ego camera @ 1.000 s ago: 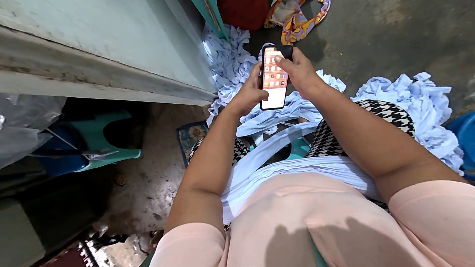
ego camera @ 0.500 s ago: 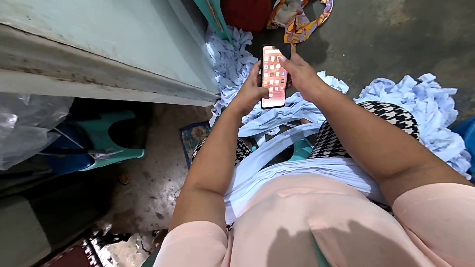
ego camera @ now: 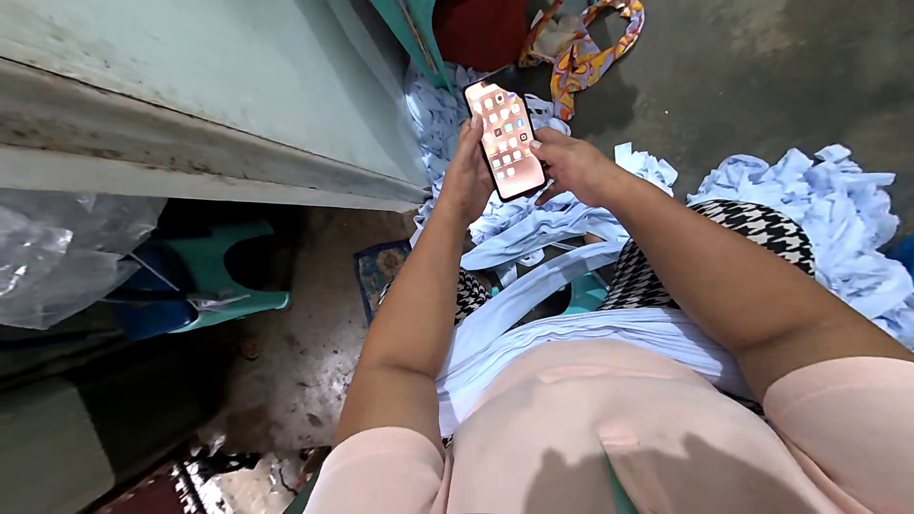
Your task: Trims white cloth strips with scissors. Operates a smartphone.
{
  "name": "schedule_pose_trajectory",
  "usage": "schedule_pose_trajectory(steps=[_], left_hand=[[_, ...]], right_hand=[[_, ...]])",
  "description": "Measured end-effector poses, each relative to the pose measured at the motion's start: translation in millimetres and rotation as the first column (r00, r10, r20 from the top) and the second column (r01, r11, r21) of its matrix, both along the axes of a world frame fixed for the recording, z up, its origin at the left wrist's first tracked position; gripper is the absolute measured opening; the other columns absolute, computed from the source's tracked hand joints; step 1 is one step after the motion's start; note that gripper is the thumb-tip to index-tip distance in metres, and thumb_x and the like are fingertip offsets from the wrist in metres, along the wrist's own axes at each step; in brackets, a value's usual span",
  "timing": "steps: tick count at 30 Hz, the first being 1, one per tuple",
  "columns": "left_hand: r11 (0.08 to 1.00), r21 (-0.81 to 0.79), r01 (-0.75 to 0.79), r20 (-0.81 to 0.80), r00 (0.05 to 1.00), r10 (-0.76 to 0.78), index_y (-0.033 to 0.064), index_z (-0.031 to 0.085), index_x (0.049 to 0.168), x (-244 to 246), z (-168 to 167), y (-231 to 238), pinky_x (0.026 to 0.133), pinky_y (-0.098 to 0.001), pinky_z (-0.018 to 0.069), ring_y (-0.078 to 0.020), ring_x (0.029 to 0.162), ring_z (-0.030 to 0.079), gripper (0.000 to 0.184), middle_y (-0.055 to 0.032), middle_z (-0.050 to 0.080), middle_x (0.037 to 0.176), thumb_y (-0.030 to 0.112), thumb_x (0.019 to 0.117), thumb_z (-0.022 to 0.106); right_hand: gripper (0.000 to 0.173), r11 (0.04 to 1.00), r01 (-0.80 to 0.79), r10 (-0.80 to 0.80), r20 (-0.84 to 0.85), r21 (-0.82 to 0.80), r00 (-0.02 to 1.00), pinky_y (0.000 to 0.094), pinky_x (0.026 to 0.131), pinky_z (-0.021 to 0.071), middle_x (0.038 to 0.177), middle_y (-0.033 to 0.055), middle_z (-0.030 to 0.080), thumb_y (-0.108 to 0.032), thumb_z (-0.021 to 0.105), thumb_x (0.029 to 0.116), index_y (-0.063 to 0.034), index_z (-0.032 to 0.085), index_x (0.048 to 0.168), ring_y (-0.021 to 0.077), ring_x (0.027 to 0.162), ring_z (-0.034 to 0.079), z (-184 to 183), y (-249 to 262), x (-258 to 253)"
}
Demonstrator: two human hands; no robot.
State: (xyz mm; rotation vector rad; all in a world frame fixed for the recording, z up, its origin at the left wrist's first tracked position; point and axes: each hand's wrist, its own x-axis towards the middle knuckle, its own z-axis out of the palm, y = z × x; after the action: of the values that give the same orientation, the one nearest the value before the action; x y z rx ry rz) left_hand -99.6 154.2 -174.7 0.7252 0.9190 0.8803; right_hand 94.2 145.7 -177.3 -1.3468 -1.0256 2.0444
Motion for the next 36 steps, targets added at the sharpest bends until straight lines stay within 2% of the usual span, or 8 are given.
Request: schedule_pose_trajectory(steps=[5, 11, 18, 21, 25, 29, 32, 36], left_hand=[[0.998, 0.021, 0.054, -0.041, 0.998, -0.053, 0.0155, 0.026, 0.158, 2, 5, -2, 0.102, -0.0462, 0.0524, -0.0250, 0.124, 0.061, 0.070, -0.0122, 0.056, 0.143, 0.059, 0.1064, 0.009], [0.994, 0.040, 0.103, -0.150, 0.984, -0.096, 0.0113, 0.030, 0.157, 8, 2, -9, 0.102, -0.0431, 0.0528, -0.0203, 0.122, 0.062, 0.073, -0.0103, 0.059, 0.140, 0.061, 0.1053, 0.014], [0.967, 0.033, 0.252, -0.143, 0.959, -0.244, 0.0109, 0.028, 0.157, 22, 3, -22, 0.104, -0.0435, 0.0512, -0.0193, 0.124, 0.060, 0.077, -0.0096, 0.057, 0.142, 0.063, 0.1036, 0.012], [0.971, 0.040, 0.236, -0.141, 0.963, -0.228, 0.0105, 0.029, 0.157, 20, 0, -21, 0.104, -0.0434, 0.0510, -0.0196, 0.124, 0.060, 0.081, -0.0099, 0.057, 0.142, 0.067, 0.1016, 0.012], [0.983, 0.074, 0.166, -0.160, 0.975, -0.153, 0.0096, 0.030, 0.156, 16, -1, -16, 0.103, -0.0429, 0.0518, -0.0201, 0.123, 0.061, 0.083, -0.0107, 0.058, 0.140, 0.069, 0.1010, 0.008], [0.993, 0.066, 0.094, -0.146, 0.986, -0.083, 0.0104, 0.023, 0.159, 11, -2, -11, 0.107, -0.0445, 0.0490, -0.0217, 0.129, 0.057, 0.087, -0.0120, 0.053, 0.147, 0.072, 0.0992, 0.008], [0.994, 0.061, 0.094, -0.152, 0.985, -0.084, 0.0119, 0.021, 0.160, 9, -1, -10, 0.107, -0.0453, 0.0490, -0.0226, 0.130, 0.056, 0.087, -0.0124, 0.051, 0.149, 0.072, 0.0990, 0.007], [0.991, 0.070, 0.116, -0.123, 0.987, -0.106, 0.0128, 0.022, 0.160, 8, -3, -10, 0.107, -0.0456, 0.0487, -0.0230, 0.130, 0.056, 0.087, -0.0120, 0.052, 0.149, 0.072, 0.0986, 0.005]], right_hand=[[0.038, 0.999, -0.004, 0.002, 0.040, 0.045, 0.999, 0.0430, 0.074, 0.0593, 0.118, 0.0118, 0.066, -0.035, 0.035, 0.1115, -0.0138, 0.047, 0.140, 0.0244, 0.098, 0.070, 3, 0, 1], [0.038, 0.985, 0.102, -0.112, 0.066, 0.138, 0.992, 0.0391, 0.077, 0.0577, 0.114, 0.0119, 0.064, -0.030, 0.043, 0.1086, -0.0083, 0.048, 0.140, 0.0193, 0.092, 0.067, 2, 0, 1], [0.053, 0.945, 0.267, -0.278, 0.031, 0.189, 0.960, 0.0445, 0.107, 0.0492, 0.142, 0.0165, 0.056, -0.024, 0.050, 0.1050, -0.0067, 0.037, 0.154, 0.0219, 0.127, 0.058, -4, 3, 3], [0.053, 0.959, 0.243, -0.250, 0.030, 0.144, 0.968, 0.0449, 0.105, 0.0503, 0.142, 0.0159, 0.056, -0.027, 0.049, 0.1064, -0.0086, 0.035, 0.155, 0.0223, 0.126, 0.059, -3, 1, 4], [0.051, 0.991, 0.135, -0.136, 0.067, 0.016, 0.988, 0.0489, 0.091, 0.0558, 0.131, 0.0164, 0.061, -0.041, 0.041, 0.1094, -0.0128, 0.037, 0.152, 0.0269, 0.112, 0.065, 3, -2, 2], [0.052, 0.995, 0.038, -0.035, 0.035, -0.091, 0.999, 0.0571, 0.081, 0.0564, 0.136, 0.0157, 0.060, -0.050, 0.034, 0.1100, -0.0195, 0.035, 0.152, 0.0354, 0.115, 0.064, 7, -6, -1], [0.055, 0.992, 0.013, -0.012, 0.007, -0.129, 1.000, 0.0612, 0.082, 0.0557, 0.139, 0.0145, 0.058, -0.053, 0.031, 0.1096, -0.0238, 0.029, 0.156, 0.0375, 0.120, 0.062, 9, -7, -2], [0.056, 0.997, 0.028, -0.026, 0.028, -0.067, 0.999, 0.0540, 0.081, 0.0566, 0.135, 0.0156, 0.061, -0.054, 0.029, 0.1096, -0.0192, 0.034, 0.154, 0.0341, 0.114, 0.065, 5, -8, -2]])
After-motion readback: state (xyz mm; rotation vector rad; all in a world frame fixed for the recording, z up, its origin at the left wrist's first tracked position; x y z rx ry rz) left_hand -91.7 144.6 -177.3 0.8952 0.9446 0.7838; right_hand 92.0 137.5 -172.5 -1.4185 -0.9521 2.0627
